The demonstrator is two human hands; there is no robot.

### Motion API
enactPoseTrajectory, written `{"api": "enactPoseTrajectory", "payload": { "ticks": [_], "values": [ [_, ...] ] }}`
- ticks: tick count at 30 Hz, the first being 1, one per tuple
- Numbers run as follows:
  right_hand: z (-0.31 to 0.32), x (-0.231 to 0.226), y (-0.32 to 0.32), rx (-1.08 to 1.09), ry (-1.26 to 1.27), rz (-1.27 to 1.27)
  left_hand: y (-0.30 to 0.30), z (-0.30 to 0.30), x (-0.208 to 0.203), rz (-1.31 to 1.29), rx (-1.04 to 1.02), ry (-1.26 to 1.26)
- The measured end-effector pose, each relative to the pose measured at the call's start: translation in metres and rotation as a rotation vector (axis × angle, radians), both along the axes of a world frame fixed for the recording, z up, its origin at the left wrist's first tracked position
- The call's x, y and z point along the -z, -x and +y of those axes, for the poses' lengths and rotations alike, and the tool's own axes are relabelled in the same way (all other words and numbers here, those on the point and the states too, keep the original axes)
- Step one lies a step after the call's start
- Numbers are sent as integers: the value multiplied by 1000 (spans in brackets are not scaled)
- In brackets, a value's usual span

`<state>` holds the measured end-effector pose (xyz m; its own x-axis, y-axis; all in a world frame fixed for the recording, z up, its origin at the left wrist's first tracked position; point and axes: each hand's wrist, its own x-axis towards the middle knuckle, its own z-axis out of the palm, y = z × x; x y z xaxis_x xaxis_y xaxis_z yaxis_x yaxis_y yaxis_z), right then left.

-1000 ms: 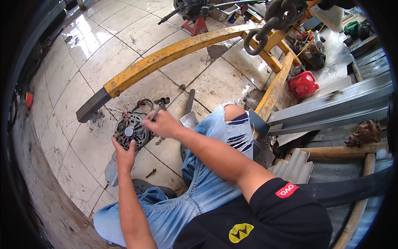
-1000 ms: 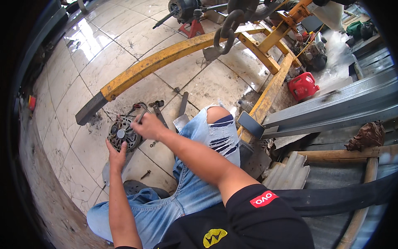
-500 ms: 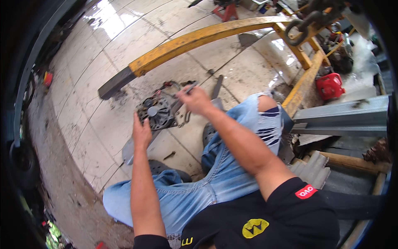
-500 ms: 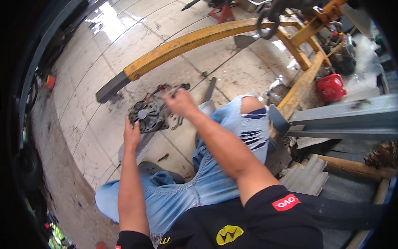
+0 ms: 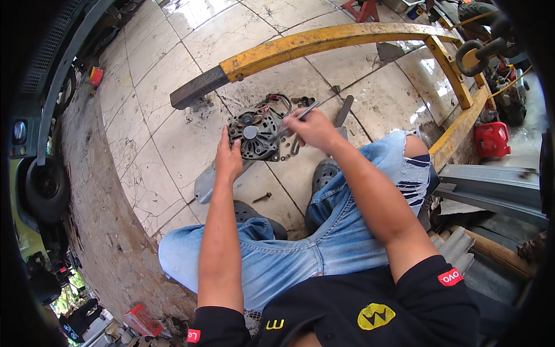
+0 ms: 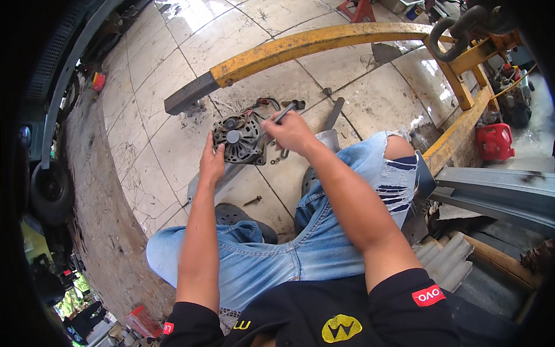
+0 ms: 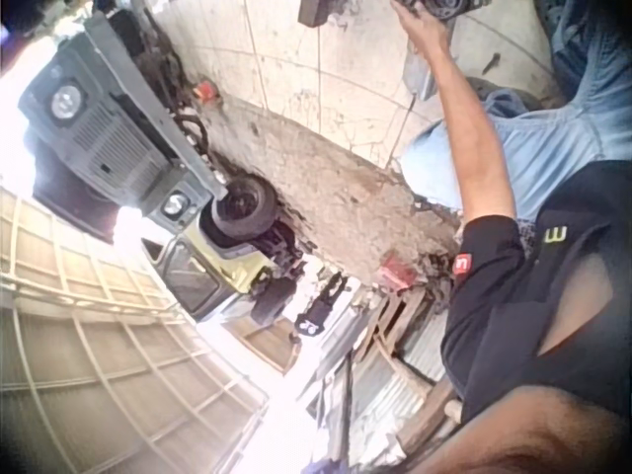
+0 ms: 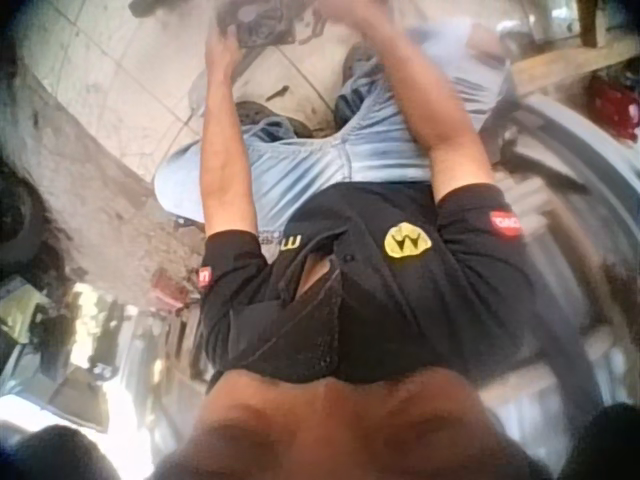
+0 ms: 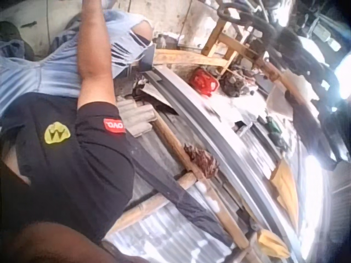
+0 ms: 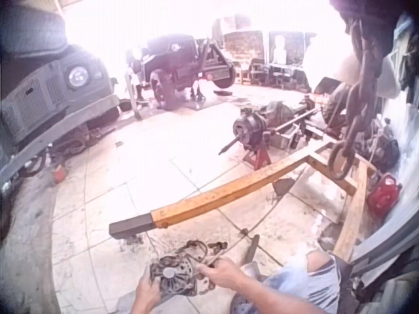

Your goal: The person sits on the floor and uses a screwdriver to adjust components on a disassembled alternator. They then use a hammer to tap parts and a sanding block to clean the surface of the alternator.

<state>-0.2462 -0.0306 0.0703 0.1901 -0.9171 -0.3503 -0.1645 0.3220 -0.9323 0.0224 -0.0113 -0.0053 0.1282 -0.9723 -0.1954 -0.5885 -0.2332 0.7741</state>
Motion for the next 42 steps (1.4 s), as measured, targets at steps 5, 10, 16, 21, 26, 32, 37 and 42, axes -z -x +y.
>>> {"api": "enactPoseTrajectory", "payload": {
  "ticks": [5,10,16,21,26,32,37,42],
  "values": [
    [-10,1,23,241,270,550,11,2,-22,8,-3,6],
    [6,18,9,-42,-35,423,-1,1,-7,-32,95,32],
    [10,7,-10,-232,-89,363,7,6,-20,-77,130,-34],
    [6,42,-12,-56,102,485,30,9,-25,-249,87,37],
    [2,36,-10,210,41,266,21,10,-24,-139,58,-10],
    [7,36,-10,150,-35,118,25,10,-23,-134,61,8],
    [24,32,-2,42,-93,172,22,11,-24,-195,59,6],
    [15,45,-5,257,43,81,27,10,-22,-149,70,33]
  ]
}}
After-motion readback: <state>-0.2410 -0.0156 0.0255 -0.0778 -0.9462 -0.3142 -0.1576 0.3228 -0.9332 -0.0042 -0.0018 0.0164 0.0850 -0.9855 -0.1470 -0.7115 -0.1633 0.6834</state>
